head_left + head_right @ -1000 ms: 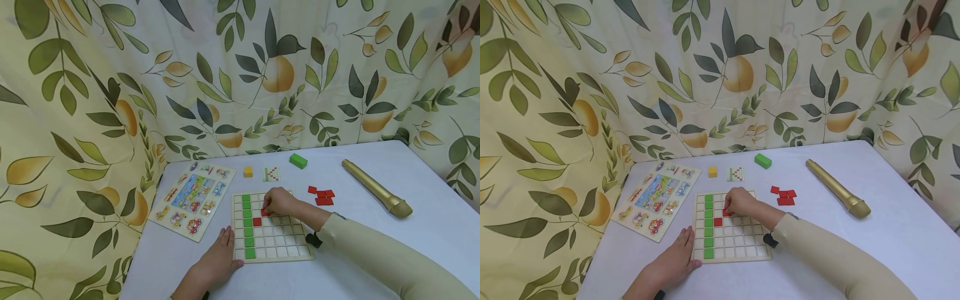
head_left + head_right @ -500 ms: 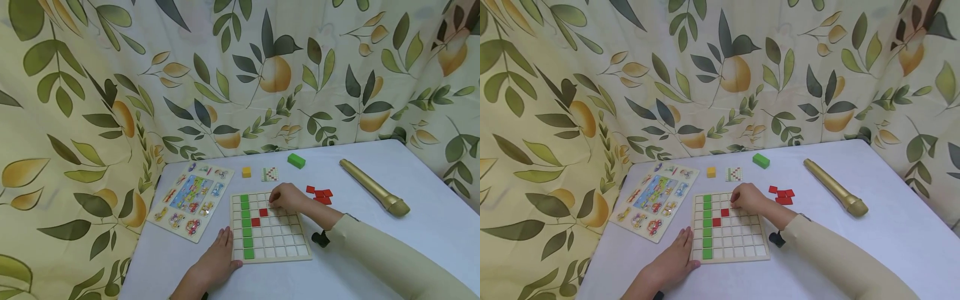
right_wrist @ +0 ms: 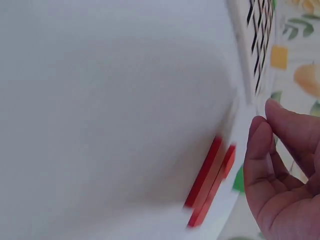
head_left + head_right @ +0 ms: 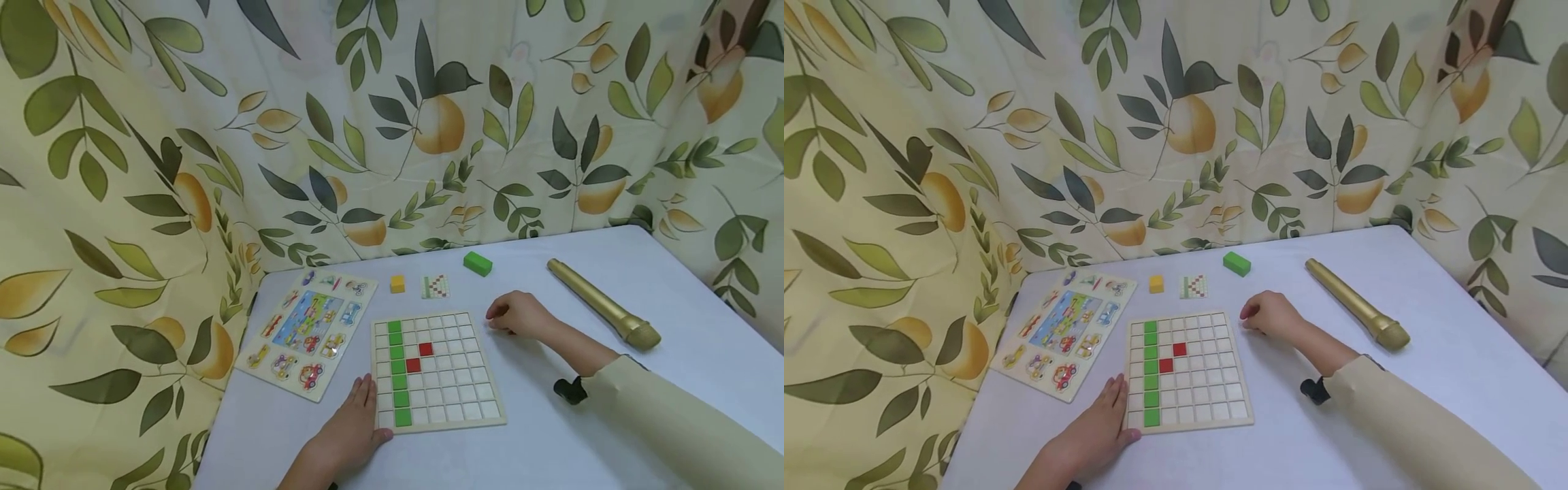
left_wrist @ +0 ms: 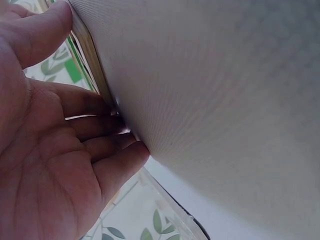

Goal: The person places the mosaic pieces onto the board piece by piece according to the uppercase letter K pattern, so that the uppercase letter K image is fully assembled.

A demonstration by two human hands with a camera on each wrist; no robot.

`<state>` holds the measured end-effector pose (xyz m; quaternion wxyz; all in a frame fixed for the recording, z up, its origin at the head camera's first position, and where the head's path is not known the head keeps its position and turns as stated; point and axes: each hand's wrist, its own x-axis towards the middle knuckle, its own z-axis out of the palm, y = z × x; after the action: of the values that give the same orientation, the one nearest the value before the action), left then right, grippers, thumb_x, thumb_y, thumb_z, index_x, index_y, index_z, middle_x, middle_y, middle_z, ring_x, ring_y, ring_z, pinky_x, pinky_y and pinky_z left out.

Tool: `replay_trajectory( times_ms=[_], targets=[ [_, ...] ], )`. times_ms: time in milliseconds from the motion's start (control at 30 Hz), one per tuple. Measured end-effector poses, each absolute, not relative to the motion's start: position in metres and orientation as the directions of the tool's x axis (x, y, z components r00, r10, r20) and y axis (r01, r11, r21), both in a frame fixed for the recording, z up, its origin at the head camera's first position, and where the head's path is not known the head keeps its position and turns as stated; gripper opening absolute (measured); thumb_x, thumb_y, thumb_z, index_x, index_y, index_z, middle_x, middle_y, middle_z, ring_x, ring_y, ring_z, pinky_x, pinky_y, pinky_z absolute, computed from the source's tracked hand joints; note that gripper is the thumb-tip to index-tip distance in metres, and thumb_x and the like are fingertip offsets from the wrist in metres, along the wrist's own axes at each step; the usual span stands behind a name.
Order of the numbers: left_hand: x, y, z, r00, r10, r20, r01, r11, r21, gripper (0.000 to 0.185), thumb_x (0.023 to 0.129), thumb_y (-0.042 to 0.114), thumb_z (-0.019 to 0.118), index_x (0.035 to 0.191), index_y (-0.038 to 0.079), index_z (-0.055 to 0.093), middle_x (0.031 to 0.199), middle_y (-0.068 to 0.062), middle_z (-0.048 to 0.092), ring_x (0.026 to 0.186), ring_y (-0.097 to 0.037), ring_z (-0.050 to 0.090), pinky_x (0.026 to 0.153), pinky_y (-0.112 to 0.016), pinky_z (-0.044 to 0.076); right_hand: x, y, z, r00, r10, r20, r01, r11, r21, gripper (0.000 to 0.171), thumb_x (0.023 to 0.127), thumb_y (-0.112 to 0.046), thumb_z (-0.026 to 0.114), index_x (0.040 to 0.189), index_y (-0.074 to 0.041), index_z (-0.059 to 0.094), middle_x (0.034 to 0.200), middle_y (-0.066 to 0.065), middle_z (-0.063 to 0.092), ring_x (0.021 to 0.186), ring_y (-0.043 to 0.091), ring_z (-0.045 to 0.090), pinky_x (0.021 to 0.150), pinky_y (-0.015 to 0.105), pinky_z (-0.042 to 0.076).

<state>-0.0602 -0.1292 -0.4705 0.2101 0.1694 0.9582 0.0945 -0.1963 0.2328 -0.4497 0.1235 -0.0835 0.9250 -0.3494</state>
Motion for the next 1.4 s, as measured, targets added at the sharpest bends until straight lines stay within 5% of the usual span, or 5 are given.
replay_trajectory(
  times_ms=[200,500,1100,1400],
  targets=[
    [-0.058,-0.129,-0.47,-0.855,0.382,-0.352,0.309,0.919,0.247,0.09,0.095,0.051,0.063,0.154,-0.007,0.029,0.163,-0.023,0.023,0.151,-0.037,0.016,0.118,-0.049,0.028,-0.189,0.267,-0.45,-0.971,-0.179,-0.159,-0.042,0.783,-0.621,0.012,0.088,-0.011,0.075,0.098,-0.004,0.076,0.093,0.005,0.07,0.087,0.024,0.057,0.068,0.031,0.049],
    [-0.057,-0.128,-0.466,-0.853,0.372,-0.365,0.296,0.922,0.248,0.09,0.094,0.05,0.064,0.154,-0.007,0.029,0.163,-0.022,0.023,0.151,-0.038,0.017,0.117,-0.049,0.028,-0.18,0.295,-0.459,-0.972,-0.155,-0.176,-0.016,0.793,-0.609,0.021,0.086,-0.011,0.079,0.103,0.0,0.074,0.092,0.006,0.068,0.083,0.022,0.056,0.068,0.031,0.048],
    [-0.06,-0.129,-0.469,-0.85,0.36,-0.384,0.272,0.925,0.265,0.091,0.094,0.052,0.064,0.156,-0.005,0.028,0.164,-0.02,0.021,0.152,-0.035,0.014,0.118,-0.049,0.027,-0.178,0.293,-0.462,-0.977,-0.118,-0.179,0.012,0.804,-0.595,0.022,0.081,-0.007,0.082,0.095,-0.001,0.066,0.088,0.008,0.063,0.083,0.026,0.055,0.07,0.034,0.048],
    [-0.058,-0.13,-0.464,-0.847,0.38,-0.372,0.295,0.918,0.264,0.09,0.094,0.051,0.064,0.155,-0.006,0.028,0.164,-0.021,0.021,0.152,-0.036,0.015,0.118,-0.049,0.027,-0.179,0.294,-0.458,-0.974,-0.154,-0.164,-0.017,0.777,-0.629,0.011,0.088,-0.007,0.075,0.097,-0.002,0.071,0.09,0.007,0.066,0.085,0.024,0.056,0.069,0.032,0.049]
  ],
)
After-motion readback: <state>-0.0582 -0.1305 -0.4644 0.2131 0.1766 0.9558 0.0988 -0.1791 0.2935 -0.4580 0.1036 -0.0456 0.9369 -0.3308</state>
